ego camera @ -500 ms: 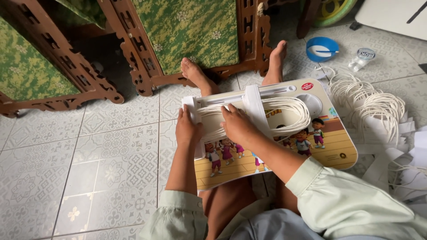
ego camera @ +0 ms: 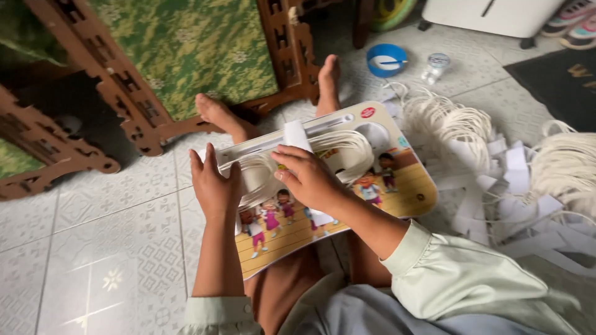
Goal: Assembling white cord handles onto cardboard packaging sheets by threading them through pre-cut slots.
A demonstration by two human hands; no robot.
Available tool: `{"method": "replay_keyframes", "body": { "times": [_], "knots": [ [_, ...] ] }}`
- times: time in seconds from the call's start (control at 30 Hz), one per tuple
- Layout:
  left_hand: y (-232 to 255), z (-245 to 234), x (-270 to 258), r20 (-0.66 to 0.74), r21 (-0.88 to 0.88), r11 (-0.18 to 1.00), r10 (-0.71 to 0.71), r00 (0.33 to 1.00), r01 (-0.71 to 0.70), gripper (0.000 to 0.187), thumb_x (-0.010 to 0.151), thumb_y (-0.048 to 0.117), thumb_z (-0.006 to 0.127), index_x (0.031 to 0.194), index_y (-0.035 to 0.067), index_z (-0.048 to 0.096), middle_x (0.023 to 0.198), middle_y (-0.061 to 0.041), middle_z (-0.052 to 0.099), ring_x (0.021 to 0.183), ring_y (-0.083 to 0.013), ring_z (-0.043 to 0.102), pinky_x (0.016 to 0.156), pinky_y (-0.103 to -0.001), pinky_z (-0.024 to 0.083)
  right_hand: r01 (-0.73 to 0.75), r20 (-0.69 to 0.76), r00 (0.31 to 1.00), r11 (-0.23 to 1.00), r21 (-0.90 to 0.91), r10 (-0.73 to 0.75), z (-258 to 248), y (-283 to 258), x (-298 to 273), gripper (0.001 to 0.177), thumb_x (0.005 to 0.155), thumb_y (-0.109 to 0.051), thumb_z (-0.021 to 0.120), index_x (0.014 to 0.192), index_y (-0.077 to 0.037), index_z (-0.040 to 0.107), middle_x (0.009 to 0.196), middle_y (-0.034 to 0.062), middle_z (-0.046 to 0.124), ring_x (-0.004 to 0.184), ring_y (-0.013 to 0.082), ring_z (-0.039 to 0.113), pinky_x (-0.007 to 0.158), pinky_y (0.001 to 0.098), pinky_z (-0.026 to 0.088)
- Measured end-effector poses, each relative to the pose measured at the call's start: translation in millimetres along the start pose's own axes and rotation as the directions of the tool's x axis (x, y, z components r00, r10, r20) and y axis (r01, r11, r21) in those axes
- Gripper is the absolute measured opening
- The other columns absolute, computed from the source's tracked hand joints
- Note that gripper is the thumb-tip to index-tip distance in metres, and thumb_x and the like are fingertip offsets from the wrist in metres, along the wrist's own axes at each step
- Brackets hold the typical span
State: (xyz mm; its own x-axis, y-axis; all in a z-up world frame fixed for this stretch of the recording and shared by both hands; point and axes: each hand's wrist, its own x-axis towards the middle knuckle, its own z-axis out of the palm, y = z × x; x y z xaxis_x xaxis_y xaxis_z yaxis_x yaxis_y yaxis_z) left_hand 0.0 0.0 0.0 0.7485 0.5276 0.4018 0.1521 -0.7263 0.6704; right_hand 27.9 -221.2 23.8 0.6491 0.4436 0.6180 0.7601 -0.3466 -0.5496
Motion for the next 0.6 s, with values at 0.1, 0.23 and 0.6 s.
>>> {"method": "replay_keyframes", "body": {
  "times": [0.1, 0.23, 0.6],
  "knots": [
    [36.5, 10.6, -7.5, -0.058, -0.148, 0.967, 0.202, 0.978, -0.208, 0.066, 0.082, 0.019, 0.081, 0.144, 0.008, 0.062, 0.153, -0.035, 0.041, 0.131, -0.0543, 0.049, 0.110, -0.050, 0.043, -0.076, 0.063, 0.996, 0.964, 0.254, 0.062, -57.8, -11.9, -6.3, 0.031, 0.097, -0.010, 0.069, 0.127, -0.001, 0.069, 0.138, 0.0217, 0.064, 0.125, 0.0386, 0.064, 0.101, 0.0446, 0.054],
    [143.5, 7.7, -52.0, -0.008, -0.512, 0.825, 0.272, 0.962, -0.238, 0.046, 0.092, 0.005, 0.076, 0.137, 0.002, 0.063, 0.144, -0.025, 0.053, 0.131, -0.0451, 0.055, 0.106, -0.048, 0.049, -0.351, 0.135, 0.917, 0.596, 0.722, 0.376, -129.5, 4.3, -51.4, 0.030, 0.103, -0.003, 0.059, 0.131, 0.005, 0.065, 0.130, 0.0188, 0.069, 0.124, 0.0207, 0.061, 0.107, 0.0359, 0.052],
    [299.3, 173.4, -234.3, 0.777, -0.620, 0.550, 0.328, 0.538, 0.560, 0.030, 0.095, 0.010, 0.069, 0.124, 0.001, 0.072, 0.112, -0.012, 0.075, 0.102, -0.0152, 0.065, 0.090, -0.028, 0.055, -0.488, -0.301, 0.416, 0.490, 0.722, 0.858, -330.5, 113.2, -235.0, 0.035, 0.102, -0.023, 0.063, 0.132, -0.006, 0.067, 0.116, 0.0149, 0.074, 0.106, 0.0209, 0.073, 0.097, 0.0388, 0.062]
  ]
}}
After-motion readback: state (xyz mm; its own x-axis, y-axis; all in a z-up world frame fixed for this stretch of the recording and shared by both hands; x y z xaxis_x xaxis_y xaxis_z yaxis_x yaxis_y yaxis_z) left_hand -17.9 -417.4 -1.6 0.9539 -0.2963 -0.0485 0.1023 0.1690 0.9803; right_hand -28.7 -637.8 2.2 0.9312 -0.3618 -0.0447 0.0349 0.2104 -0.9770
